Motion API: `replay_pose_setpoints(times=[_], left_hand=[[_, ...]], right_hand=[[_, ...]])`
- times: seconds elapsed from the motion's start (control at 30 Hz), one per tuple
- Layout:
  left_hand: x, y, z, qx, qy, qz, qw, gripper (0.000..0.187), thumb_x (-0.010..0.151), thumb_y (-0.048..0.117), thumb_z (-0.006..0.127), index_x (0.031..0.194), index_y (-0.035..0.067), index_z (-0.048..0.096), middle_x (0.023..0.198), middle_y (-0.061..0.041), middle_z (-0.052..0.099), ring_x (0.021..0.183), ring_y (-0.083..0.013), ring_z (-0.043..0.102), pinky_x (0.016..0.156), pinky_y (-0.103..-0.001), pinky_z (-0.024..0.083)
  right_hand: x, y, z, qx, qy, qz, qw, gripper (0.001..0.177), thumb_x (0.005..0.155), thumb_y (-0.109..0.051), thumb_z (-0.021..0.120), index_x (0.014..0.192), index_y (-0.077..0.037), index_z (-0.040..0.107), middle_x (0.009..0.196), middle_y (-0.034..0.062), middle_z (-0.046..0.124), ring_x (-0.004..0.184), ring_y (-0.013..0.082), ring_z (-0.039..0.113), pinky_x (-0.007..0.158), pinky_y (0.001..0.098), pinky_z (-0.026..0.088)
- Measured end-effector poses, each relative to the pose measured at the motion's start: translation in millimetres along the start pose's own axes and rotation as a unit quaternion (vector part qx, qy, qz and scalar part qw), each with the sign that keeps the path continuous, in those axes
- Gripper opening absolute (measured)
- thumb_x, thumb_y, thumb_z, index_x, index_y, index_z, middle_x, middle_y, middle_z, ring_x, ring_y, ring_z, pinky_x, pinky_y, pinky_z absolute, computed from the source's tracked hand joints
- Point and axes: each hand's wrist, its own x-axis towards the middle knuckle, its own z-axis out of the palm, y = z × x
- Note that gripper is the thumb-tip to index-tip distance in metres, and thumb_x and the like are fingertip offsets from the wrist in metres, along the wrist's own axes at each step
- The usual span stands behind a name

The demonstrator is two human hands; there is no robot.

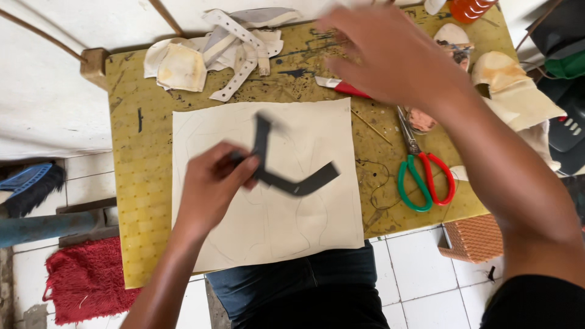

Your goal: The person traces a small white template onto a larger sheet of white material using a pencil, then uses scissors to cut out the traced shapes. The person handles the template, the sheet, and the scissors throughout the process.

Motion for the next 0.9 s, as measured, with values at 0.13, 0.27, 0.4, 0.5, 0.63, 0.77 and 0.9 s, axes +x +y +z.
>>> replay_pose_setpoints(times=[0.13, 0.27, 0.4, 0.5, 0.63, 0.77, 0.9], left_hand=[[71, 31, 40, 0.072, -0.119, 0.11, 0.984, 0.018, 0.09, 0.022, 0.064, 0.077, 0.01, 0.062, 0.059, -0.001, 0.063, 0.054, -0.0062, 0.057, 0.058, -0.02, 0.045], [153, 27, 84, 0.073, -0.137, 0.11, 0.982, 0.012, 0.091, 0.019, 0.066, 0.09, 0.007, 0.066, 0.072, -0.005, 0.07, 0.06, -0.0083, 0.069, 0.059, -0.019, 0.062], [211, 12, 113, 0.16, -0.123, 0.095, 0.975, 0.021, 0.089, 0.026, 0.072, 0.076, 0.011, 0.065, 0.064, 0.0, 0.063, 0.054, -0.009, 0.056, 0.053, -0.025, 0.043], [238, -9, 125, 0.243, -0.09, 0.115, 0.959, 0.032, 0.086, 0.036, 0.075, 0.094, 0.007, 0.063, 0.095, -0.007, 0.059, 0.08, -0.02, 0.056, 0.069, -0.035, 0.043], [239, -21, 122, 0.295, -0.037, 0.181, 0.937, 0.03, 0.09, 0.038, 0.068, 0.09, 0.009, 0.076, 0.074, -0.007, 0.073, 0.058, -0.0183, 0.063, 0.054, -0.035, 0.051], [217, -25, 96, 0.307, 0.036, 0.271, 0.912, 0.039, 0.092, 0.037, 0.069, 0.114, 0.005, 0.065, 0.089, -0.012, 0.071, 0.079, -0.0261, 0.068, 0.067, -0.041, 0.055], [128, 11, 39, 0.272, -0.009, 0.3, 0.914, 0.03, 0.093, 0.025, 0.068, 0.115, 0.005, 0.066, 0.104, -0.01, 0.073, 0.087, -0.0209, 0.069, 0.072, -0.035, 0.054]], right_hand=[[-92, 16, 4, 0.029, -0.039, 0.168, 0.985, 0.044, 0.091, -0.033, 0.056, 0.132, -0.015, 0.058, 0.094, 0.0062, 0.072, 0.08, 0.0254, 0.067, 0.072, 0.0427, 0.049], [-164, 12, 38, 0.058, -0.071, 0.374, 0.923, 0.049, 0.088, -0.04, 0.055, 0.136, -0.028, 0.055, 0.108, 0.0007, 0.072, 0.095, 0.022, 0.067, 0.082, 0.0397, 0.05], [-221, 21, 82, 0.118, -0.022, 0.415, 0.902, 0.053, 0.081, -0.038, 0.063, 0.133, -0.027, 0.059, 0.116, -0.0021, 0.069, 0.094, 0.0201, 0.068, 0.081, 0.0389, 0.052], [-237, 21, 101, 0.153, 0.025, 0.392, 0.907, 0.048, 0.08, -0.033, 0.065, 0.126, -0.02, 0.062, 0.118, -0.0014, 0.068, 0.097, 0.0163, 0.069, 0.083, 0.0357, 0.055], [-239, 26, 117, 0.116, 0.122, 0.354, 0.92, 0.043, 0.082, -0.027, 0.068, 0.123, -0.012, 0.064, 0.115, 0.0056, 0.064, 0.081, 0.0219, 0.066, 0.073, 0.0352, 0.054], [-222, 23, 121, 0.058, 0.196, 0.263, 0.943, 0.033, 0.091, -0.015, 0.065, 0.122, -0.004, 0.063, 0.119, 0.015, 0.061, 0.108, 0.0291, 0.059, 0.083, 0.0407, 0.051], [-212, 39, 129, -0.011, 0.123, 0.276, 0.953, 0.039, 0.09, -0.018, 0.063, 0.127, -0.009, 0.064, 0.117, 0.0125, 0.061, 0.102, 0.028, 0.06, 0.083, 0.0463, 0.047]])
